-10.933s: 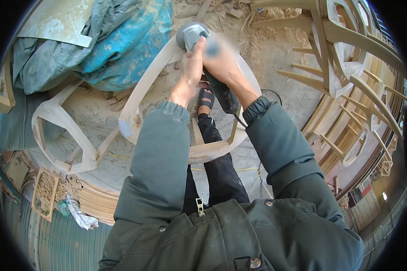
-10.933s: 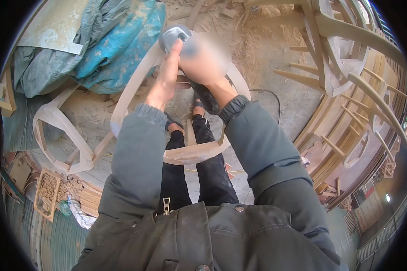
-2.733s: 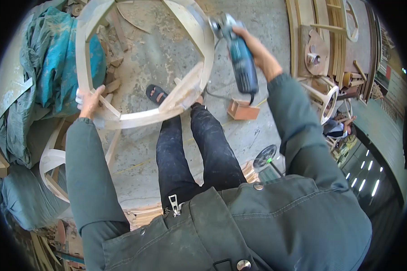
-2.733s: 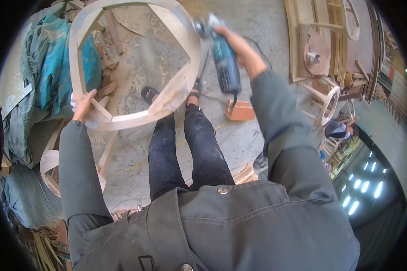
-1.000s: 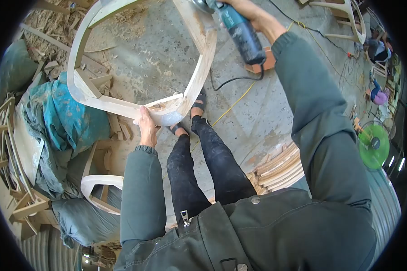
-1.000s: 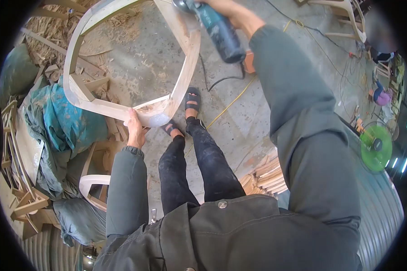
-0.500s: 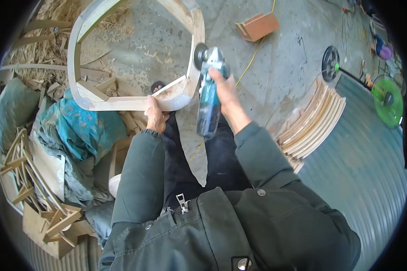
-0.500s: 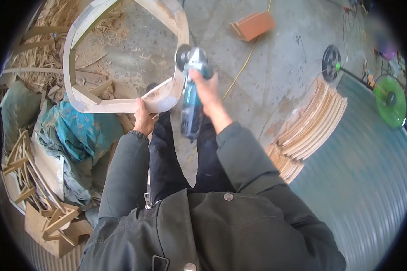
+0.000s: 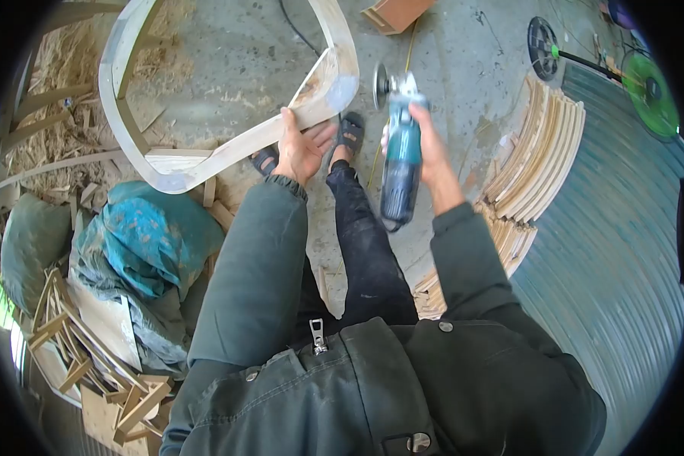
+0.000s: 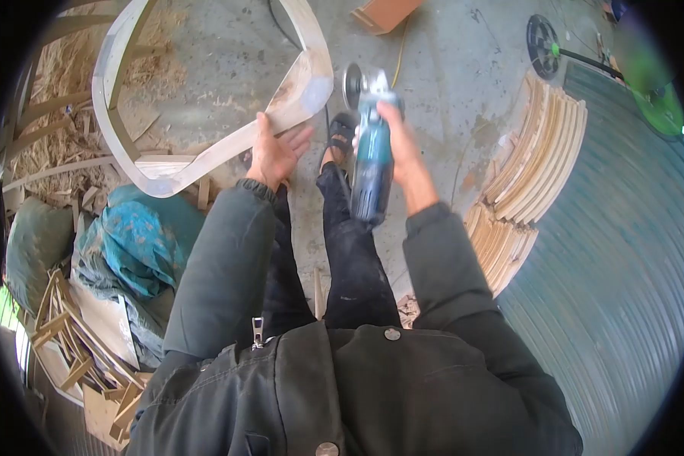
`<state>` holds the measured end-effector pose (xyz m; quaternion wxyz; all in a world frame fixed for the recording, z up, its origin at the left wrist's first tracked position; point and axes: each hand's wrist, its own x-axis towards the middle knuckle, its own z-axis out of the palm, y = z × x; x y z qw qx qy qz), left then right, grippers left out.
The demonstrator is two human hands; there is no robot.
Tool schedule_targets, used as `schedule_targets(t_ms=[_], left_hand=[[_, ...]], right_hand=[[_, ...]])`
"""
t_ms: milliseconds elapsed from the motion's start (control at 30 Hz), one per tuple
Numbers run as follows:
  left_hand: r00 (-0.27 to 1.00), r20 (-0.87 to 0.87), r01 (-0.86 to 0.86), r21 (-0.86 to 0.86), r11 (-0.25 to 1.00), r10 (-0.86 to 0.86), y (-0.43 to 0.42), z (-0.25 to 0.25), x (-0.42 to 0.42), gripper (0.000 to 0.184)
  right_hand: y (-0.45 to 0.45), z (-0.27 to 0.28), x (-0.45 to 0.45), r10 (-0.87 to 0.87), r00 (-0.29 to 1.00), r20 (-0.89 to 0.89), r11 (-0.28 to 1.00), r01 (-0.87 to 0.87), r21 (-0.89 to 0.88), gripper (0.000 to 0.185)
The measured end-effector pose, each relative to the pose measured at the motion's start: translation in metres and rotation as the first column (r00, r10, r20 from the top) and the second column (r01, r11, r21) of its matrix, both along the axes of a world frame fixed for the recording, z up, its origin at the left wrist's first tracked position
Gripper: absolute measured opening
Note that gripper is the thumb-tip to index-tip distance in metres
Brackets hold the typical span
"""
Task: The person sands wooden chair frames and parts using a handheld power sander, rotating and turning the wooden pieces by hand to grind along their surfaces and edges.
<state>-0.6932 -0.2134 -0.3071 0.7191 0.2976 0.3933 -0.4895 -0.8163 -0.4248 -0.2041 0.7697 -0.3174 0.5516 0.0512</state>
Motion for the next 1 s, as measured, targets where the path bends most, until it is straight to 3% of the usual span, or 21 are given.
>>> schedule_targets(t_ms=[67,100,133,167,233,300,333,367,400,467,500,533,567,633,700,733,800,833,900,933,1000], left_hand=[[0.919,-0.07,0.386,-0.03,0.922,-0.387,0.0,0.01,0.015,0.074],[0.919,-0.057,0.39,-0.018,0.921,-0.39,0.008,0.018,0.028,0.074],[0.749,0.223,0.575,0.251,0.779,-0.624,0.025,0.031,0.04,0.065],[0.426,0.383,0.616,0.541,0.573,-0.82,0.046,0.039,0.051,0.057],[0.206,0.515,0.059,0.842,0.536,-0.832,0.099,0.028,0.079,0.049],[0.089,0.201,-0.272,0.947,0.171,-0.976,0.151,0.021,0.136,0.061],[0.171,0.042,-0.332,0.943,-0.018,-0.984,0.164,0.021,0.157,0.063],[0.263,-0.111,-0.372,0.905,-0.207,-0.958,0.179,0.017,0.176,0.065],[0.258,-0.115,-0.37,0.905,-0.208,-0.959,0.203,0.001,0.194,0.065],[0.38,0.208,-0.13,0.977,0.17,-0.901,0.247,-0.037,0.219,0.073],[0.379,0.206,-0.121,0.978,0.173,-0.902,0.257,-0.042,0.222,0.073],[0.234,0.127,0.004,0.991,0.132,-0.964,0.264,-0.045,0.223,0.072],[0.18,0.107,0.023,0.993,0.113,-0.978,0.27,-0.054,0.225,0.073],[0.068,0.073,0.053,0.996,0.076,-0.995,0.282,-0.069,0.228,0.075],[0.328,0.031,0.147,0.986,0.083,-0.944,0.267,-0.054,0.231,0.073],[0.324,0.029,0.15,0.985,0.081,-0.946,0.261,-0.044,0.233,0.073],[0.323,-0.034,0.377,0.921,0.095,-0.946,0.252,-0.026,0.24,0.069],[0.316,-0.032,0.375,0.922,0.094,-0.948,0.253,-0.027,0.241,0.069],[0.265,0.042,0.298,0.947,0.123,-0.963,0.269,-0.05,0.241,0.062],[0.221,0.031,0.115,0.992,0.058,-0.975,0.311,-0.113,0.249,0.066],[0.284,0.023,0.136,0.989,0.064,-0.959,0.28,-0.071,0.224,0.072]], right_hand=[[-0.038,-0.001,0.029,0.129,0.992,-0.008,0.989,-0.129,-0.076,0.06],[-0.053,0.003,0.051,0.195,0.981,-0.021,0.972,-0.196,-0.129,0.059],[-0.065,0.003,0.073,0.235,0.971,0.044,0.968,-0.23,-0.102,0.056],[-0.077,0.001,0.09,0.262,0.959,0.105,0.964,-0.255,-0.075,0.053],[-0.093,-0.018,0.122,0.388,0.912,0.133,0.909,-0.355,-0.218,0.055],[-0.098,-0.013,0.149,0.412,0.831,0.374,0.906,-0.329,-0.267,0.049],[-0.1,-0.009,0.165,0.415,0.789,0.452,0.906,-0.316,-0.281,0.048],[-0.099,-0.004,0.181,0.411,0.886,0.214,0.893,-0.344,-0.29,0.046],[-0.098,-0.003,0.186,0.38,0.924,-0.042,0.881,-0.375,-0.289,0.045],[-0.096,-0.004,0.177,0.365,0.931,-0.029,0.894,-0.359,-0.268,0.045],[-0.095,-0.005,0.17,0.353,0.935,-0.015,0.905,-0.345,-0.25,0.045],[-0.091,-0.018,0.149,0.371,0.928,0.013,0.892,-0.353,-0.284,0.047],[-0.087,-0.032,0.129,0.389,0.92,0.039,0.878,-0.358,-0.318,0.05],[-0.06,-0.029,0.095,0.258,0.965,0.039,0.944,-0.243,-0.226,0.049],[-0.022,-0.014,0.067,0.124,0.992,-0.009,0.962,-0.122,-0.246,0.049],[-0.007,-0.016,0.05,0.056,0.998,-0.038,0.977,-0.063,-0.202,0.049],[0.028,-0.014,0.026,-0.121,0.988,-0.096,0.988,0.111,-0.108,0.051],[0.05,-0.009,0.018,-0.224,0.966,-0.13,0.974,0.218,-0.06,0.053],[0.09,-0.02,-0.005,-0.192,0.979,-0.069,0.975,0.182,-0.125,0.05],[0.107,-0.019,-0.011,-0.222,0.974,-0.05,0.972,0.216,-0.097,0.049],[0.134,-0.01,-0.019,-0.307,0.951,-0.019,0.951,0.308,0.04,0.051]])
